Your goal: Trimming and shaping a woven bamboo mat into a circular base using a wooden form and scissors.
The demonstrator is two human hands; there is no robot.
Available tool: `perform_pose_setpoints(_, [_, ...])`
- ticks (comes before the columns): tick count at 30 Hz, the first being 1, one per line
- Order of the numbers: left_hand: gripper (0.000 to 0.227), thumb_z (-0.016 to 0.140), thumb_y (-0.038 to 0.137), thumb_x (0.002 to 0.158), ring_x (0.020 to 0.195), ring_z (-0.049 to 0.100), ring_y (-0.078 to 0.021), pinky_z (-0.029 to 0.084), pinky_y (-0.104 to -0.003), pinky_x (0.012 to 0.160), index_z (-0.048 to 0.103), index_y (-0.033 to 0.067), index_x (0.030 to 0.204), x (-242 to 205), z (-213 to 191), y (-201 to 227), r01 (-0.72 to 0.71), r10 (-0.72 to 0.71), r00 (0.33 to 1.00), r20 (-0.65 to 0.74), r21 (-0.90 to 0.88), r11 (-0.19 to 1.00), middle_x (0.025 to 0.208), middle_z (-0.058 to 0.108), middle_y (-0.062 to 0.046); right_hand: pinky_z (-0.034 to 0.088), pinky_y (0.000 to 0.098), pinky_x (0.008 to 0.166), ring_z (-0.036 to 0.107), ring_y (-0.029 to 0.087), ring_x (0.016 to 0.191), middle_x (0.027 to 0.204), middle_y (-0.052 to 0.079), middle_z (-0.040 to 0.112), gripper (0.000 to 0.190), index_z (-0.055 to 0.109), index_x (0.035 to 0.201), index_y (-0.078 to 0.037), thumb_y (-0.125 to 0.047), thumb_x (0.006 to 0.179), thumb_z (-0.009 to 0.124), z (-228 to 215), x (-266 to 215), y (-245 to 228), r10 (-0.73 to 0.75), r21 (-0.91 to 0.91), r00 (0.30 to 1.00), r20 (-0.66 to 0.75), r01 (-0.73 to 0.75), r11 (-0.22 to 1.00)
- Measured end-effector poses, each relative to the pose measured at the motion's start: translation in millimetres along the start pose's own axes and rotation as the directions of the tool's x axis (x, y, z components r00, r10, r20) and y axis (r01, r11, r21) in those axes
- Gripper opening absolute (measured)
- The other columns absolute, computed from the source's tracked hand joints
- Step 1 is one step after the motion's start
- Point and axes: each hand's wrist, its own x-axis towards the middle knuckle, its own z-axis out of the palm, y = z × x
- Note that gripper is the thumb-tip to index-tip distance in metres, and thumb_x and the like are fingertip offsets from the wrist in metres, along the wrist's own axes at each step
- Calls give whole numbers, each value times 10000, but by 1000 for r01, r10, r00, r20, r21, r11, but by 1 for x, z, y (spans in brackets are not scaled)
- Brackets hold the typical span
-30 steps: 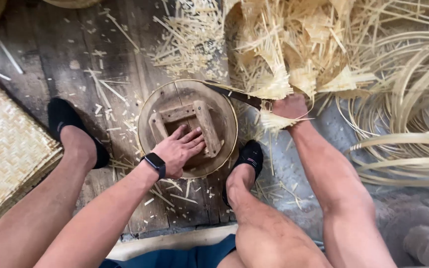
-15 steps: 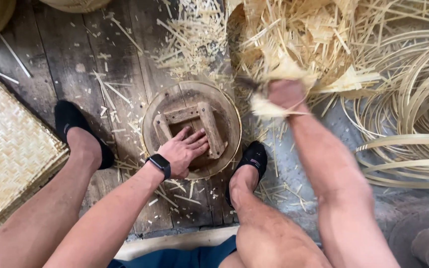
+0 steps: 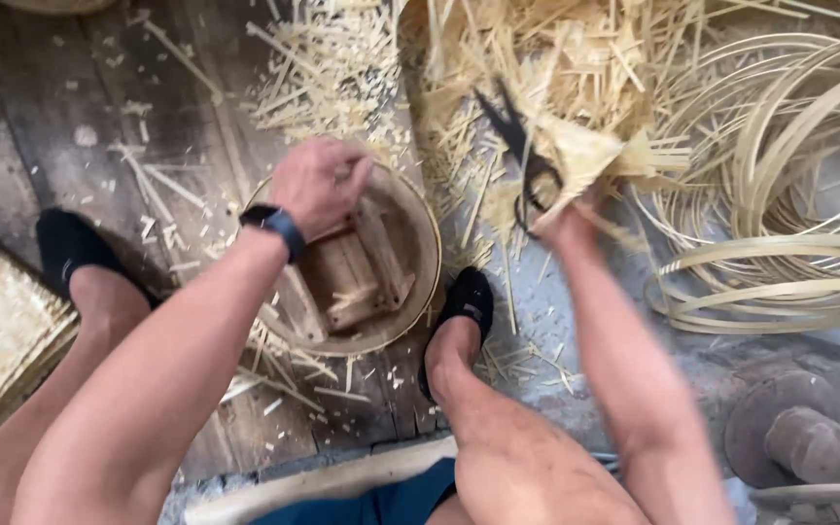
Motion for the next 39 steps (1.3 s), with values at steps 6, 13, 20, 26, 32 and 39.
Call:
perform_pose_setpoints(6, [342, 627, 482, 972, 865, 696, -276, 550, -455, 875, 797, 212, 1094, 58, 13, 8, 234, -271, 891, 363, 143, 962, 1004, 759, -113, 580, 304, 762, 744, 154, 831, 954, 110, 804, 341, 772, 1063, -30, -317, 880, 789, -58, -73, -109, -147, 773, 872, 467, -322, 546])
perform_pose_setpoints(13, [390, 842, 542, 752, 924, 695, -254, 503, -438, 998, 824, 218, 970, 72, 33, 2, 367, -403, 824, 399, 168, 915, 979, 763, -59, 556, 279, 621, 661, 107, 704, 850, 67, 758, 263, 743, 1000, 34, -186, 870, 806, -43, -80, -122, -139, 794, 783, 606, -582, 177])
perform_pose_setpoints(20, [314, 862, 464, 781, 947, 640, -304, 346, -569, 1002, 855, 164, 871, 55, 55, -29, 211, -226, 967, 121, 122, 970, 925, 748, -132, 552, 278, 549, 645, 105, 630, 759, 55, 735, 248, 741, 904, 43, -175, 843, 842, -38, -83, -127, -105, 805, 804, 585, -561, 191])
perform_pose_setpoints(26, [474, 547, 521, 1033, 909, 656, -294, 527, -474, 833, 757, 113, 1153, 11, -23, -66, 622, -622, 782, 34, -95, 777, 1119, 717, -144, 530, 290, 534, 622, 126, 604, 752, 84, 715, 226, 744, 973, 50, -150, 888, 808, -43, -112, -124, -76, 826, 834, 546, -521, 217])
perform_pose_setpoints(32, [259, 812, 213, 851, 882, 725, -187, 601, -339, 803, 783, 81, 1072, -29, -57, -114, 773, -723, 632, 278, -296, 562, 1027, 784, -72, 614, 300, 560, 683, 146, 647, 815, 90, 705, 203, 684, 993, 58, -86, 878, 769, -30, -118, -123, -138, 749, 738, 660, -662, 39])
perform_pose_setpoints(39, [267, 857, 160, 830, 870, 694, -245, 567, -402, 774, 799, 6, 1040, -35, -29, -153, 743, -741, 646, 183, -378, 553, 1017, 788, -143, 631, 318, 577, 706, 185, 673, 814, 103, 706, 166, 676, 956, 68, -57, 882, 756, -44, -117, -120, -148, 737, 726, 672, -675, 35])
